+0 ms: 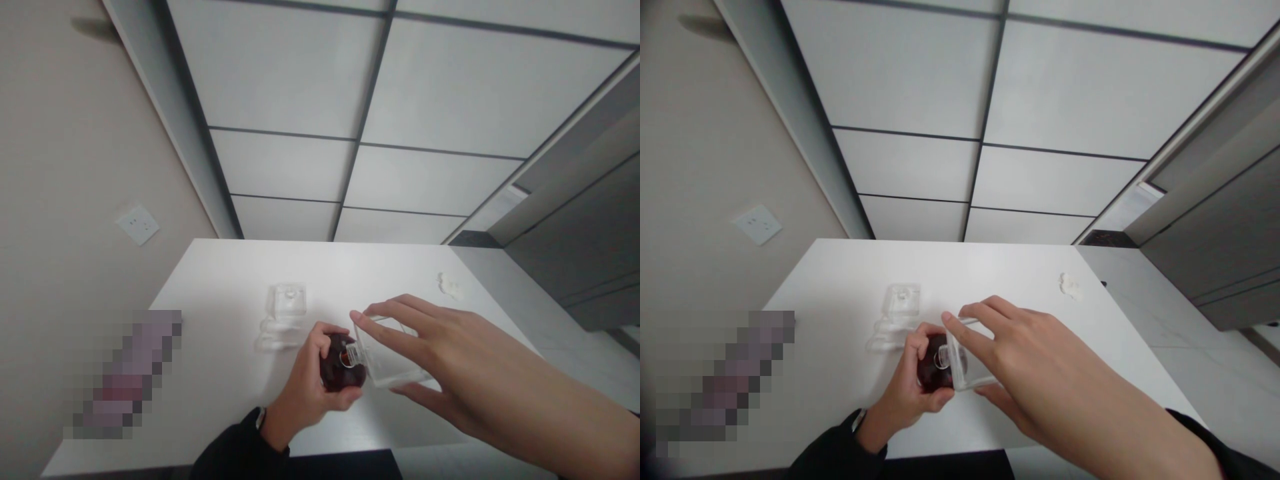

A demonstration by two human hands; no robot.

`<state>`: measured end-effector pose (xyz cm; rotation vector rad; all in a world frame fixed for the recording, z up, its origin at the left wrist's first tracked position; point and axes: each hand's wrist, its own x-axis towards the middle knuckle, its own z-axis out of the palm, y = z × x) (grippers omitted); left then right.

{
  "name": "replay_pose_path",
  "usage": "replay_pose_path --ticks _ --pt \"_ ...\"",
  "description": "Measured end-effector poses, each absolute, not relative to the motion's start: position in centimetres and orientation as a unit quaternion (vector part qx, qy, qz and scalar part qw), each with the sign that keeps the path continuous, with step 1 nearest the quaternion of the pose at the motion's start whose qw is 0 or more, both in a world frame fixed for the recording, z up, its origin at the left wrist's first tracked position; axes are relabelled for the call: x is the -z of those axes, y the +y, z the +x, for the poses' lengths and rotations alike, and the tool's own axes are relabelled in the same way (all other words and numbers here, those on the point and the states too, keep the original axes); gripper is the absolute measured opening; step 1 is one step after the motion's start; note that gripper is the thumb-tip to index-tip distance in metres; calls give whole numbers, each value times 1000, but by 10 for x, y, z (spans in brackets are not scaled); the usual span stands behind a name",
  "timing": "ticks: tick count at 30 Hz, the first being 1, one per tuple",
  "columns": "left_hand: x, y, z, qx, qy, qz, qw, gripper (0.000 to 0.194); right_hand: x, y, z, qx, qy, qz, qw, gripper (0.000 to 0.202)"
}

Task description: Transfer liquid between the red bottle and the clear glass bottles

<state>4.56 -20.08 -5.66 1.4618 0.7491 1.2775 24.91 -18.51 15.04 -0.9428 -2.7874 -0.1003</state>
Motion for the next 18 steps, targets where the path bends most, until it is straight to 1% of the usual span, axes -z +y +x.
replay_pose_path --ticks 3,5,6,8,9,10,11,15,18 --pt "57 -202 47 -555 293 591 506 63 -152 -184 249 30 -943 -317 93 89" --pt "57 -203 47 -550 298 591 509 71 -153 -184 248 26 -943 -319 93 87" --pt "57 -203 47 -543 304 591 513 82 -153 -184 248 23 -942 -321 94 86" --pt "57 -203 46 -528 314 594 519 112 -153 -185 248 21 -942 -324 91 85" --pt "58 -203 46 -524 316 597 519 123 -154 -185 248 21 -941 -324 90 84" --pt "58 -203 46 -523 315 601 516 129 -154 -185 248 20 -942 -325 86 83" --pt "59 -202 46 -523 312 606 512 131 -154 -185 248 21 -942 -325 83 82" --pt "64 -202 47 -536 288 621 495 126 -155 -187 247 24 -941 -326 82 80" --pt "64 -203 49 -551 269 612 500 134 -155 -187 247 30 -942 -324 86 81"
